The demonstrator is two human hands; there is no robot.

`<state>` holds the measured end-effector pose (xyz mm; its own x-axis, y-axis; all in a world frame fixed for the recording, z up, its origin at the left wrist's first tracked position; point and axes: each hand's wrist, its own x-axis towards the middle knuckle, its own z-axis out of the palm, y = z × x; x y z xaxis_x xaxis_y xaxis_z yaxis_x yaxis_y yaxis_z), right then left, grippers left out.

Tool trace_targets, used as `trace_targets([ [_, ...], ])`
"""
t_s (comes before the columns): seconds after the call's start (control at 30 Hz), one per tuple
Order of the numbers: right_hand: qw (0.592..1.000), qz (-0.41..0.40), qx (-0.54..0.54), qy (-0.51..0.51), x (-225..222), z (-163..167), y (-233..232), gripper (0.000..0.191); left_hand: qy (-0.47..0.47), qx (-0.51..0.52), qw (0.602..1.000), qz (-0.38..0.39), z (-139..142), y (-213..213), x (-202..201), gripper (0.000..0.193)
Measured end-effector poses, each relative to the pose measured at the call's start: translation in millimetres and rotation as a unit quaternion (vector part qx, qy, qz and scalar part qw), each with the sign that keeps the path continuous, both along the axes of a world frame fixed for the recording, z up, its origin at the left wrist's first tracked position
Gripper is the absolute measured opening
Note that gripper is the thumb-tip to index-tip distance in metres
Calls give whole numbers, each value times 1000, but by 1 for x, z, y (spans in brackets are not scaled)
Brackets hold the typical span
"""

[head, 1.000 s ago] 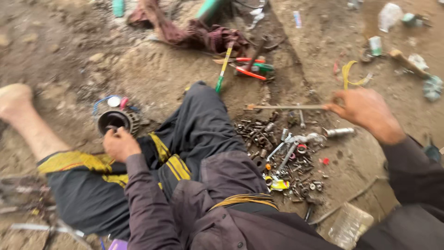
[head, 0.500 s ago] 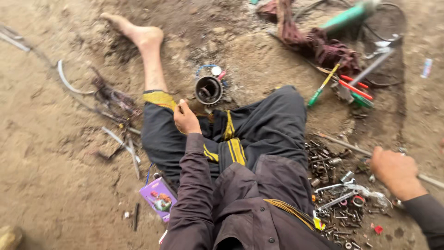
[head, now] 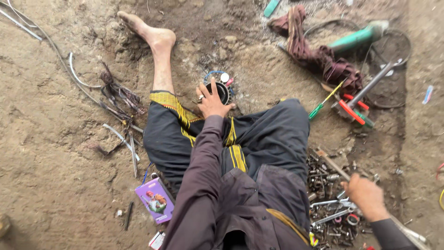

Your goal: The person sits on the ground and repairs an electrical motor component. They use pliers to remove wires, a screwdriver to adjust internal parts, and a hammer to strike a wire bundle. The person then twists the wires together by hand.

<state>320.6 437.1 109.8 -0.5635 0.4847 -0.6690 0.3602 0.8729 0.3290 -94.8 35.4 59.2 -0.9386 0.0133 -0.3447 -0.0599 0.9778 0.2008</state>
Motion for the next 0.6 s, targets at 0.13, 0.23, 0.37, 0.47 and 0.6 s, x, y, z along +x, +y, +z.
trace_targets([
  [0.13,998,-53,8,42,-3,-10,-31,42,23,22,999,-43,-2,-7,-14,127],
  [0.23,991,-112,-1,69,-2,-29,-47,39,12,8,998,-56,7,-4,-14,126],
  [0.37,981,-157,-21,110,7,-31,-54,33,-10,-37,999,-18,27,16,-16,128],
  [0.47,980,-148,-49,123,-17,-19,-60,31,-27,-99,995,19,48,24,-22,132],
  [0.6,975,-145,-88,140,-122,-18,-81,29,-81,-36,996,13,79,-5,-31,146],
])
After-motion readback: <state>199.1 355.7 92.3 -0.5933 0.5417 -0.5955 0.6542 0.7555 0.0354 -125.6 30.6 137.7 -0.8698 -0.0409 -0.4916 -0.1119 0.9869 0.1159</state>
